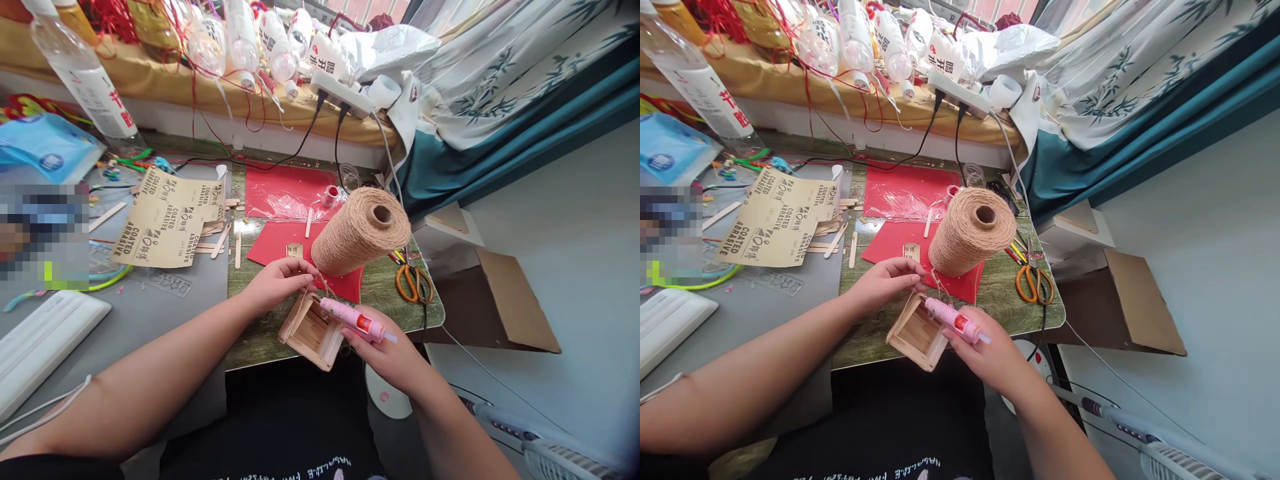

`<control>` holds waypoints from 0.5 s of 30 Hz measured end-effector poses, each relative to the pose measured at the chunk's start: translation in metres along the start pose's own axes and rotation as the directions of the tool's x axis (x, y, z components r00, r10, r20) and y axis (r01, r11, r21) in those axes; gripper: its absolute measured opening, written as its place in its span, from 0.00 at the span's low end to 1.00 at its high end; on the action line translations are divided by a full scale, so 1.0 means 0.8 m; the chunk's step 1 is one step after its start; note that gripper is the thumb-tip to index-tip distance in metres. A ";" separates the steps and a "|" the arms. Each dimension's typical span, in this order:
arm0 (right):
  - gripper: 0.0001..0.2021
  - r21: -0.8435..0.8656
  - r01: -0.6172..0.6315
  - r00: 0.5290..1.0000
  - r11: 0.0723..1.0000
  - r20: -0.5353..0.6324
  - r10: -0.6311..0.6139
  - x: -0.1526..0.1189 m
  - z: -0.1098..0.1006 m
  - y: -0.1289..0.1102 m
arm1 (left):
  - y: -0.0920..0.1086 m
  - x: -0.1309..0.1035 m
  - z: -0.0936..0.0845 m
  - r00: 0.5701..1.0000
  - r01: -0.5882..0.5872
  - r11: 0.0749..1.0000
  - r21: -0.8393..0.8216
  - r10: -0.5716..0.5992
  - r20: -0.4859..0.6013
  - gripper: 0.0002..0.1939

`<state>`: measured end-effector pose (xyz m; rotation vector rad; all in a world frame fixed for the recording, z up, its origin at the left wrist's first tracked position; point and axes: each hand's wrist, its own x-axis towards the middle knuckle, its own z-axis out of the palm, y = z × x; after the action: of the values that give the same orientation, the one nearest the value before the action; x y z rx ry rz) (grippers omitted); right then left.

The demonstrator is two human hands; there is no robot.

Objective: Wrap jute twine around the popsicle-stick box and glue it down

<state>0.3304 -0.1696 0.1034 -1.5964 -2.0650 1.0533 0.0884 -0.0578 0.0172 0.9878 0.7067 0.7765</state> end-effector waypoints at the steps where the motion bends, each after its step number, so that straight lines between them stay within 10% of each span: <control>1: 0.16 0.001 0.004 1.000 1.000 0.000 -0.004 0.000 0.000 0.000 | 0.000 0.000 0.000 1.000 -0.003 1.000 0.000 0.003 0.003 0.12; 15: 0.14 0.080 0.003 0.999 0.997 -0.038 0.000 -0.003 0.001 0.004 | 0.002 -0.002 0.002 1.000 0.002 1.000 0.014 -0.003 0.009 0.12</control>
<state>0.3331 -0.1718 0.1011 -1.5631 -1.9736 1.0832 0.0886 -0.0589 0.0195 1.0021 0.7060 0.7653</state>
